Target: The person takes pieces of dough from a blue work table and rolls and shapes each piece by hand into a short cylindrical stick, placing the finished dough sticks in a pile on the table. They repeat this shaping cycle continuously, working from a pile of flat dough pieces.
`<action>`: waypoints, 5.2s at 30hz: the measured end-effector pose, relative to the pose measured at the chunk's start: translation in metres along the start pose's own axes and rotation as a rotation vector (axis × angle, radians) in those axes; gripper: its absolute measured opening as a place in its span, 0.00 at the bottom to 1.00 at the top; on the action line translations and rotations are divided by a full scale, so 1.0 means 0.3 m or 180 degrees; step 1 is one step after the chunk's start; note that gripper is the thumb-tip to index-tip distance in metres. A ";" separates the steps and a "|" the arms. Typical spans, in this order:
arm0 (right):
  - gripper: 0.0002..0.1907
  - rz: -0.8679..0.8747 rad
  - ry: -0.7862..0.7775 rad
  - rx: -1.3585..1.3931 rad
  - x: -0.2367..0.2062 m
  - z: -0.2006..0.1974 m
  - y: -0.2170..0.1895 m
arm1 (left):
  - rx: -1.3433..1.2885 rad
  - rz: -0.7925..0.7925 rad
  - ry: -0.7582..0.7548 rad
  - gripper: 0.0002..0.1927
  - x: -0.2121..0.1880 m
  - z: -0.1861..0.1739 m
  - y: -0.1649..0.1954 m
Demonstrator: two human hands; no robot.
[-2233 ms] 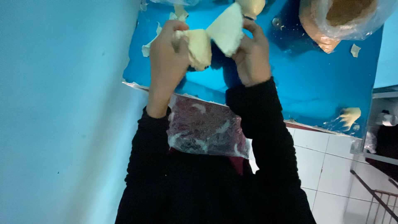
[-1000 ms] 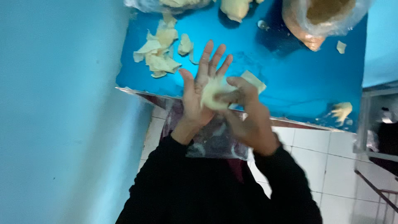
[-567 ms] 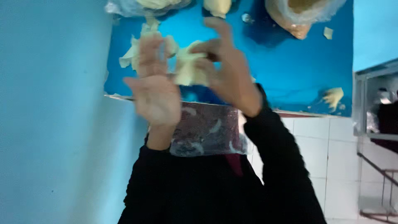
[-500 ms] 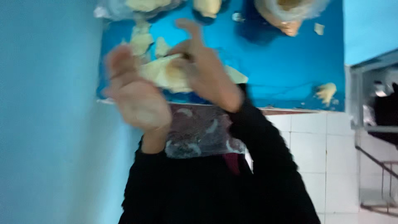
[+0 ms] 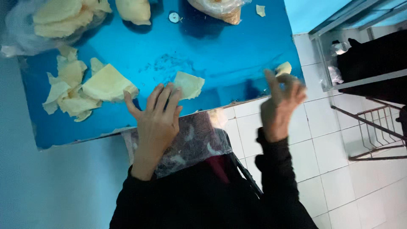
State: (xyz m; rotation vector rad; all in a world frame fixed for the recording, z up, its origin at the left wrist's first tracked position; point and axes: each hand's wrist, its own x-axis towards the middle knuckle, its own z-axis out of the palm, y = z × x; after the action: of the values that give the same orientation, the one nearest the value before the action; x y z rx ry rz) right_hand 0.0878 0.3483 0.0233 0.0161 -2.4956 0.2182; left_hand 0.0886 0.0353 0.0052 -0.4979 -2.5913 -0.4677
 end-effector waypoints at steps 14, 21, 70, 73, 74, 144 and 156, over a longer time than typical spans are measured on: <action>0.28 -0.0658 -0.1033 0.2015 0.127 0.041 -0.147 | -0.0291 0.0230 0.0017 0.07 -0.003 0.075 -0.069; 0.30 -0.1296 -0.1684 0.2408 0.238 0.196 -0.390 | -0.0257 0.0285 0.0117 0.04 -0.024 0.100 -0.126; 0.29 0.0510 -0.2919 0.3977 0.525 0.186 -0.349 | -0.0285 -0.1116 0.0657 0.12 0.012 -0.018 -0.035; 0.29 -0.0258 -0.2664 0.3161 0.293 0.209 -0.486 | -0.0195 -0.1195 0.0590 0.08 0.012 -0.020 -0.027; 0.28 -0.0338 -0.2649 0.3062 0.248 0.221 -0.506 | -0.0169 -0.1176 0.0613 0.08 0.011 -0.018 -0.026; 0.38 -0.2271 -0.1329 0.1907 0.187 0.209 -0.436 | -0.0049 0.0259 0.0476 0.05 0.016 0.083 -0.087; 0.41 -0.0346 -0.3110 0.3316 0.284 0.205 -0.453 | -0.0929 -0.0279 -0.0737 0.03 0.168 0.050 -0.177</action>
State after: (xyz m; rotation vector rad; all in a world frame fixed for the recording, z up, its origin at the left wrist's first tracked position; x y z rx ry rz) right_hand -0.0083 0.2079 0.0459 0.8527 -2.9137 1.7748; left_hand 0.0191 0.0080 0.0048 -0.5651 -2.7883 -0.8734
